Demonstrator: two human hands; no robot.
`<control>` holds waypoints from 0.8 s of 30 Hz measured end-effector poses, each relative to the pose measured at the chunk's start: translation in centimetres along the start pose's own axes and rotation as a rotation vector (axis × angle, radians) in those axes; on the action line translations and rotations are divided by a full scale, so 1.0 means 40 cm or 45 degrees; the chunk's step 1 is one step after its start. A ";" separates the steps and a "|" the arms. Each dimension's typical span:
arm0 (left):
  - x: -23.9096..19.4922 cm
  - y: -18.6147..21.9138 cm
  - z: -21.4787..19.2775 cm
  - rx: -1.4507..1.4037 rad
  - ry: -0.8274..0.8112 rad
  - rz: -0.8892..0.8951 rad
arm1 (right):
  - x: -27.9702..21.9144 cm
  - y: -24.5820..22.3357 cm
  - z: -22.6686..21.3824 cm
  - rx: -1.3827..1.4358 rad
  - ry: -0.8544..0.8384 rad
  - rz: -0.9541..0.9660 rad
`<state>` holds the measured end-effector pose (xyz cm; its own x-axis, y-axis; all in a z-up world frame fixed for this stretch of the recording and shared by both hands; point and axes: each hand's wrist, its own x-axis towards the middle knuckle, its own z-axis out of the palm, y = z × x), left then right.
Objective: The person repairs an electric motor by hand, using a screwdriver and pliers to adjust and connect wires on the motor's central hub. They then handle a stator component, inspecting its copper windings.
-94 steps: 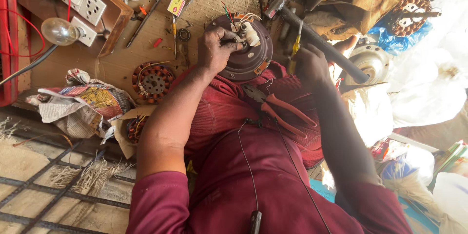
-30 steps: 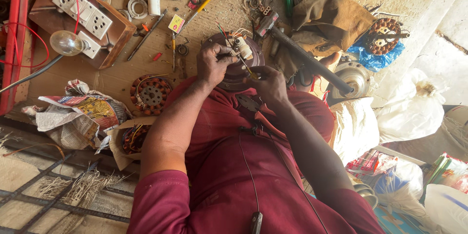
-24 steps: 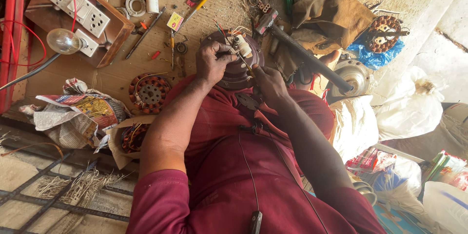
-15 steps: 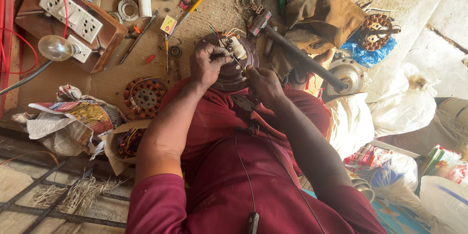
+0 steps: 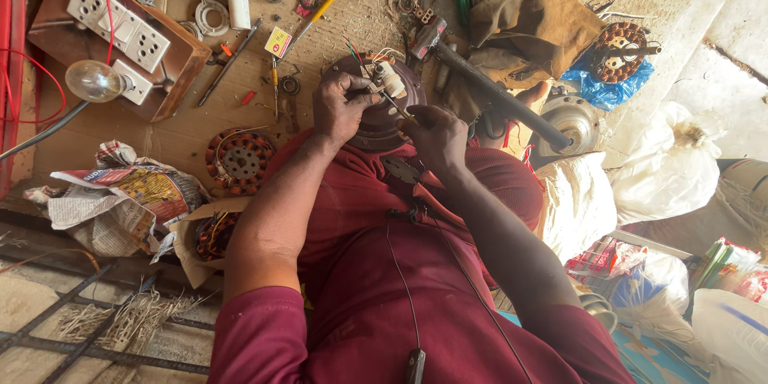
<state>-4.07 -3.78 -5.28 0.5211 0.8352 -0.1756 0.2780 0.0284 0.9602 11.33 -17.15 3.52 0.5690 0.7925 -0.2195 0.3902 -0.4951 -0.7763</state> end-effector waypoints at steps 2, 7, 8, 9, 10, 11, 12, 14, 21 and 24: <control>0.000 -0.003 -0.002 -0.006 -0.007 0.012 | 0.007 0.007 0.002 0.206 -0.207 0.523; 0.007 0.001 -0.003 0.079 0.013 0.097 | 0.020 0.029 -0.008 0.613 -0.402 0.807; 0.008 0.001 -0.004 0.078 0.014 0.092 | 0.014 0.034 -0.005 0.407 -0.351 0.504; 0.007 0.000 -0.004 0.075 0.013 0.084 | 0.007 0.041 -0.003 0.201 -0.298 0.204; 0.008 -0.001 -0.003 0.071 0.013 0.077 | 0.003 0.048 0.002 0.164 -0.261 0.252; 0.009 -0.002 -0.004 0.043 -0.004 0.057 | 0.002 0.055 0.008 0.128 -0.224 0.300; 0.010 -0.003 -0.006 0.015 -0.021 0.036 | 0.003 0.062 0.012 0.092 -0.187 0.349; 0.006 -0.002 -0.007 0.003 -0.043 -0.001 | 0.016 0.075 0.014 0.700 -0.430 0.930; 0.004 0.007 0.006 -0.111 -0.101 -0.013 | 0.002 0.055 0.009 0.002 -0.162 0.090; -0.005 0.014 0.009 -0.139 -0.097 -0.052 | -0.005 0.040 0.009 0.178 -0.144 0.370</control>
<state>-3.73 -4.11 -4.79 0.5724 0.7880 -0.2267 0.2125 0.1245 0.9692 11.59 -17.99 2.11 0.5551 0.6639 -0.5012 0.1161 -0.6585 -0.7436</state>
